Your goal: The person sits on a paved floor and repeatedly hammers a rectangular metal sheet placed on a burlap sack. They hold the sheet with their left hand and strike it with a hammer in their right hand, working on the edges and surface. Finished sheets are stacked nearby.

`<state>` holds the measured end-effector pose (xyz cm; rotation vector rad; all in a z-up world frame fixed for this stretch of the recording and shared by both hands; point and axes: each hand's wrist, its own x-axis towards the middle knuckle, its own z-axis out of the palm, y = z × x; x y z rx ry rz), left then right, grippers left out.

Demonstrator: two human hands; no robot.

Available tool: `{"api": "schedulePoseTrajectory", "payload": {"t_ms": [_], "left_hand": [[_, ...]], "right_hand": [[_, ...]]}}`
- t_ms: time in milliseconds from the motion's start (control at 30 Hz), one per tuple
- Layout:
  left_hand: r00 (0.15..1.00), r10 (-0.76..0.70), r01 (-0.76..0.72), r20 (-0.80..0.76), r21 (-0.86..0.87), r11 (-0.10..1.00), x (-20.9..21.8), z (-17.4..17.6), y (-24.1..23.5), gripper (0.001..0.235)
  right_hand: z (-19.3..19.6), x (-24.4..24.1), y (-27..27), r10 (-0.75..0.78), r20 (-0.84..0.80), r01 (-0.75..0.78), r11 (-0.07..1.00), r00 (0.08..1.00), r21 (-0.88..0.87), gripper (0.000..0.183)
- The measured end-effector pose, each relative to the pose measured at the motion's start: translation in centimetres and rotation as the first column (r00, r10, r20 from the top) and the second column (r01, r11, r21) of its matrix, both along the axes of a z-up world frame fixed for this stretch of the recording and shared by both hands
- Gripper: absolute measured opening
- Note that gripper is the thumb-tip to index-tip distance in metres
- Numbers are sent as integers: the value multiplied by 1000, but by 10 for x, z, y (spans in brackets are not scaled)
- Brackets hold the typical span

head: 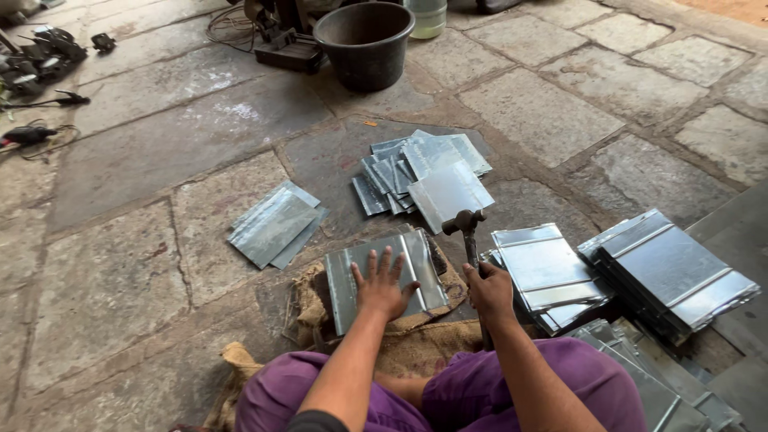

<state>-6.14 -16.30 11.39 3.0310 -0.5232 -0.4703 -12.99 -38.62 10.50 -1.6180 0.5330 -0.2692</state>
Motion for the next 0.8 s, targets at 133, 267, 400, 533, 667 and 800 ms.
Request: {"api": "schedulePoseTrajectory", "payload": {"t_ms": [133, 267, 400, 533, 667, 800], "left_hand": [[1000, 11, -10, -29, 39, 999, -2, -17, 9, 82], [988, 78, -75, -134, 26, 997, 15, 13, 33, 84], [911, 407, -359, 64, -358, 862, 33, 22, 90, 85], [630, 761, -678, -159, -590, 438, 30, 22, 156, 51], [609, 648, -792, -457, -399, 462, 8, 8, 155, 65], [732, 610, -681, -303, -296, 670, 11, -4, 124, 88]], "right_hand": [[-19, -13, -2, 27, 3, -27, 999, 1000, -20, 37], [0, -1, 8, 24, -39, -26, 998, 999, -50, 29], [6, -4, 19, 32, -57, -40, 989, 998, -143, 29], [4, -2, 21, 87, -60, -102, 931, 994, -350, 30], [4, 2, 34, 136, -159, -190, 898, 978, -396, 33], [9, -6, 47, 141, -243, -228, 897, 960, -378, 37]]}}
